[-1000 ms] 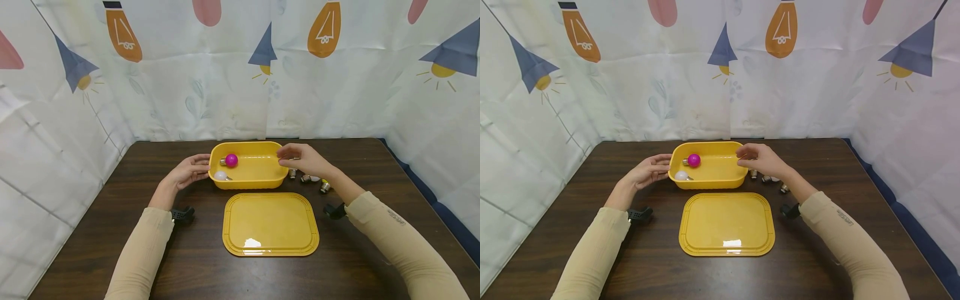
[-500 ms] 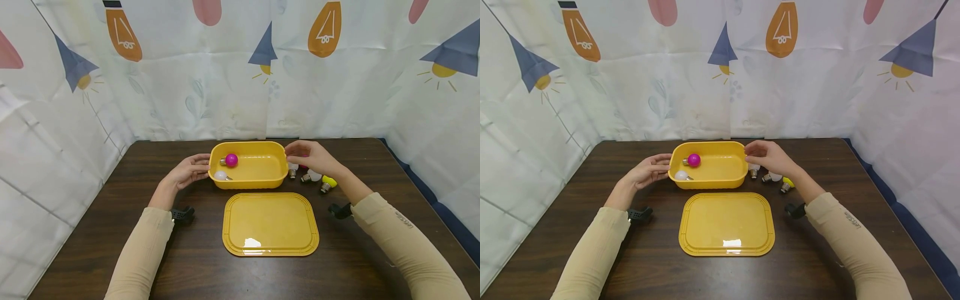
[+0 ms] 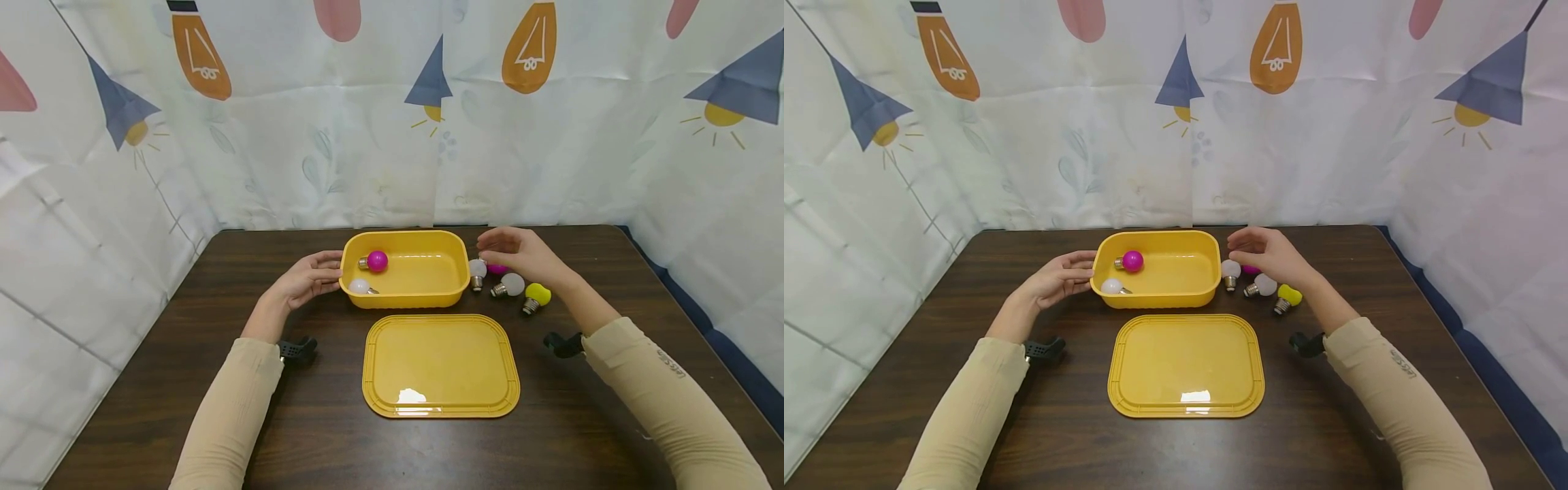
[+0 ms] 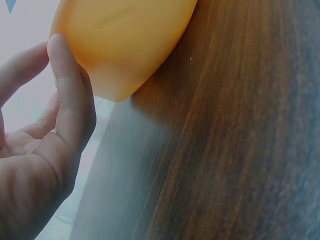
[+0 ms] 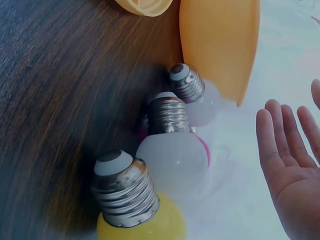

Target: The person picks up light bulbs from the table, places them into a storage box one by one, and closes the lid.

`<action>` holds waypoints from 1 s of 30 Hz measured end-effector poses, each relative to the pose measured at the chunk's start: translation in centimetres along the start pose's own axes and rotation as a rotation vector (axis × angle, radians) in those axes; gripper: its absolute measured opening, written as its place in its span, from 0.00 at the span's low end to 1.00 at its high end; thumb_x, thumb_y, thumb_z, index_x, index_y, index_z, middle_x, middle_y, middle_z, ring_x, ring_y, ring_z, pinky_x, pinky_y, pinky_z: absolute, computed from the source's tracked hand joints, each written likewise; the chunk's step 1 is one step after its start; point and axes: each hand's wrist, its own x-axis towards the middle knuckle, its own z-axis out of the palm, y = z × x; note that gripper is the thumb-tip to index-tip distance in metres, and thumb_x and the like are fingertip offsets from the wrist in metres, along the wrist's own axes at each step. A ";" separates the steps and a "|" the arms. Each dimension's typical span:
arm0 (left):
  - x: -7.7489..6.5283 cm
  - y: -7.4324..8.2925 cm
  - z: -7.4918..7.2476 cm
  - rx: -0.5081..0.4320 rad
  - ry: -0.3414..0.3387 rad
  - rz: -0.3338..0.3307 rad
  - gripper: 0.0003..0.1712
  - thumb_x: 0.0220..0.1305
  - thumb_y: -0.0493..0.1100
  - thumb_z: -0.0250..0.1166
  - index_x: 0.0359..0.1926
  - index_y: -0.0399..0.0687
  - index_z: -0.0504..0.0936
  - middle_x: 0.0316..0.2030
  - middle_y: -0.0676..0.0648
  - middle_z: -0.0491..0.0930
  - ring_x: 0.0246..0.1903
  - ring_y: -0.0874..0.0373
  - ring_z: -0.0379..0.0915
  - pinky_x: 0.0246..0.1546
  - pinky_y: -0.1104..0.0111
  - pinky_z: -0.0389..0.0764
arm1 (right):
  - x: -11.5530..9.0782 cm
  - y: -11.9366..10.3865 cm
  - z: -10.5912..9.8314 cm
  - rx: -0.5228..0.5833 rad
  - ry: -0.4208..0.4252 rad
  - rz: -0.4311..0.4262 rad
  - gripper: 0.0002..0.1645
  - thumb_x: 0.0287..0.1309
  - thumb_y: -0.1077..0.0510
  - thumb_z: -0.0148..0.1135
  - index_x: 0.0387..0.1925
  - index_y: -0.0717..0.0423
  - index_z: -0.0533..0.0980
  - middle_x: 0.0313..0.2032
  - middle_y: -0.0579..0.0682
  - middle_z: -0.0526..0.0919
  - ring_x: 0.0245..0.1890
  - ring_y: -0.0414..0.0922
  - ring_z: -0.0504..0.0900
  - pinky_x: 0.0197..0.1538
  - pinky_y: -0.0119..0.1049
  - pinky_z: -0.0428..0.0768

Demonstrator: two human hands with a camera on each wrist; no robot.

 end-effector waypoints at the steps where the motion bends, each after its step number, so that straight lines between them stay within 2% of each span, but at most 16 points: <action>1: 0.0 0.0 0.0 0.001 0.000 0.000 0.34 0.75 0.31 0.60 0.76 0.35 0.58 0.61 0.35 0.74 0.41 0.56 0.84 0.45 0.68 0.85 | -0.1 0.0 0.0 -0.003 0.003 0.004 0.28 0.69 0.49 0.68 0.63 0.60 0.75 0.59 0.57 0.81 0.58 0.52 0.80 0.56 0.43 0.83; 4: 0.0 0.0 0.0 0.002 0.001 -0.002 0.34 0.75 0.31 0.60 0.76 0.35 0.58 0.60 0.35 0.74 0.41 0.56 0.84 0.45 0.68 0.85 | -0.2 0.2 -0.2 -0.002 0.011 0.011 0.27 0.69 0.49 0.68 0.63 0.59 0.76 0.59 0.58 0.80 0.58 0.52 0.80 0.57 0.49 0.82; 9: -0.1 0.0 0.0 0.001 0.005 -0.002 0.34 0.75 0.31 0.59 0.77 0.36 0.58 0.62 0.34 0.73 0.41 0.56 0.84 0.45 0.68 0.85 | -0.3 0.6 -0.4 -0.008 0.027 0.023 0.28 0.69 0.49 0.68 0.63 0.59 0.76 0.59 0.58 0.81 0.58 0.51 0.80 0.57 0.48 0.82; 16: -0.1 -0.1 0.0 0.004 -0.002 0.003 0.34 0.76 0.32 0.59 0.77 0.36 0.58 0.62 0.34 0.73 0.41 0.56 0.84 0.46 0.68 0.85 | -0.5 1.2 -0.7 0.008 0.052 0.041 0.27 0.71 0.50 0.66 0.63 0.59 0.75 0.60 0.61 0.79 0.57 0.51 0.79 0.59 0.54 0.80; 24: -0.1 -0.1 0.0 0.010 0.005 0.007 0.34 0.76 0.32 0.60 0.76 0.36 0.58 0.60 0.36 0.74 0.41 0.56 0.83 0.45 0.69 0.85 | -0.7 1.9 -1.1 0.015 0.065 0.051 0.25 0.72 0.52 0.65 0.63 0.61 0.75 0.59 0.63 0.79 0.54 0.47 0.80 0.59 0.52 0.80; 27: -0.1 -0.2 0.0 0.012 0.007 0.009 0.34 0.76 0.32 0.60 0.76 0.36 0.58 0.60 0.36 0.75 0.41 0.56 0.83 0.45 0.69 0.85 | -0.7 2.2 -1.1 0.012 0.071 0.054 0.25 0.72 0.52 0.65 0.63 0.61 0.75 0.59 0.64 0.79 0.54 0.47 0.80 0.59 0.49 0.81; 30: 0.0 -0.2 -0.1 0.010 0.002 0.011 0.34 0.76 0.32 0.60 0.76 0.36 0.59 0.59 0.37 0.75 0.41 0.56 0.83 0.46 0.68 0.85 | -0.8 2.4 -1.1 0.018 0.078 0.059 0.26 0.72 0.53 0.65 0.63 0.62 0.74 0.60 0.64 0.78 0.54 0.47 0.80 0.56 0.37 0.82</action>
